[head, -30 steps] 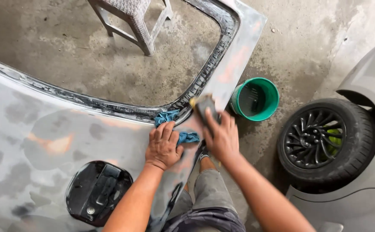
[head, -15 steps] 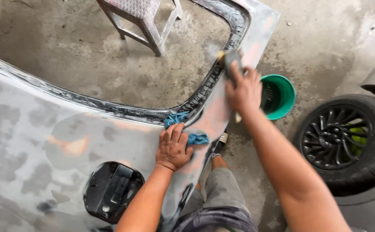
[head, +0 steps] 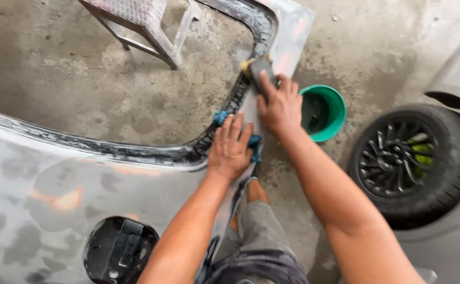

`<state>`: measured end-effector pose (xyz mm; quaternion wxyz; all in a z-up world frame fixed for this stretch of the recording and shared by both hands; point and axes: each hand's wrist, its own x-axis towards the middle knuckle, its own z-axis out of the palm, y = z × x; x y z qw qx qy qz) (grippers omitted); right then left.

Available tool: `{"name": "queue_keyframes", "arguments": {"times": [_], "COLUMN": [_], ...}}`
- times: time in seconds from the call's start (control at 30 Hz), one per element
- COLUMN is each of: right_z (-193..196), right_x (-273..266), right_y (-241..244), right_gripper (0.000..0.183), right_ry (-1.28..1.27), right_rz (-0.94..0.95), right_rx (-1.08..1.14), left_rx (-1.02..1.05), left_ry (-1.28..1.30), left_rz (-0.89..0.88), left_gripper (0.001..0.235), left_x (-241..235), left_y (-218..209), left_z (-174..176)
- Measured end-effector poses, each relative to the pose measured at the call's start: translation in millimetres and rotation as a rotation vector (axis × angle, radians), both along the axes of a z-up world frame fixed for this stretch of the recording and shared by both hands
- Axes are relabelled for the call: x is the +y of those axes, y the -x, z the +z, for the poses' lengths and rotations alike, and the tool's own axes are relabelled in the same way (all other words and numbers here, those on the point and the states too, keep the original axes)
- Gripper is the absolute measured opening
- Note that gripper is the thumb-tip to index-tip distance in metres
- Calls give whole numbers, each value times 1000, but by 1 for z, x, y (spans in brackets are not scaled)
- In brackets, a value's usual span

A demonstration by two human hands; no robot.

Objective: The person sands the surface of a detached car door using a sanding block and a blue cloth. They repeatedly wipe the surface, dip the cloth in a green bucket of water, and continue sanding different areas of the door panel.

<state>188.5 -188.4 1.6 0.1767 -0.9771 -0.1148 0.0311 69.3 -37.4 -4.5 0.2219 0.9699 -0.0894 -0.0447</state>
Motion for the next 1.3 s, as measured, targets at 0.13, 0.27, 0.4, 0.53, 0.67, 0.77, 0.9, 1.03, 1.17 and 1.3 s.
{"name": "queue_keyframes", "arguments": {"times": [0.13, 0.27, 0.4, 0.53, 0.67, 0.77, 0.9, 1.03, 1.17, 1.3], "right_z": [-19, 8, 31, 12, -32, -56, -51, -7, 17, -8], "right_x": [0, -2, -16, -34, -43, -52, -55, -47, -45, -47], "right_y": [-50, -19, 71, 17, -109, -188, -170, -50, 14, -66], "right_gripper": [63, 64, 58, 58, 68, 66, 67, 67, 65, 63], "right_ry": [-15, -37, -121, -34, 17, 6, 2, 25, -70, 27], "right_rz": [-99, -47, 43, 108, -13, -80, -73, 53, 249, 149], "right_rx": [-1, 14, 67, 119, 46, 32, 66, 29, 166, 101], "left_rx": [-37, 16, 26, 27, 35, -8, 45, 56, 111, 63], "left_ry": [-61, -41, 3, 36, 10, -12, 5, 1, -49, -37], "left_rz": [-25, -15, -98, -72, -38, -35, -49, -56, -75, -55], "left_gripper": [80, 81, 73, 75, 71, 69, 73, 74, 79, 74], "left_x": [-14, -7, -1, -6, -5, -6, -5, -7, -6, -6], "left_y": [-13, -19, -19, -23, -22, -25, -24, -28, -29, -22], "left_z": [-20, -8, -4, -4, -1, -7, 4, 7, 4, -3]}}
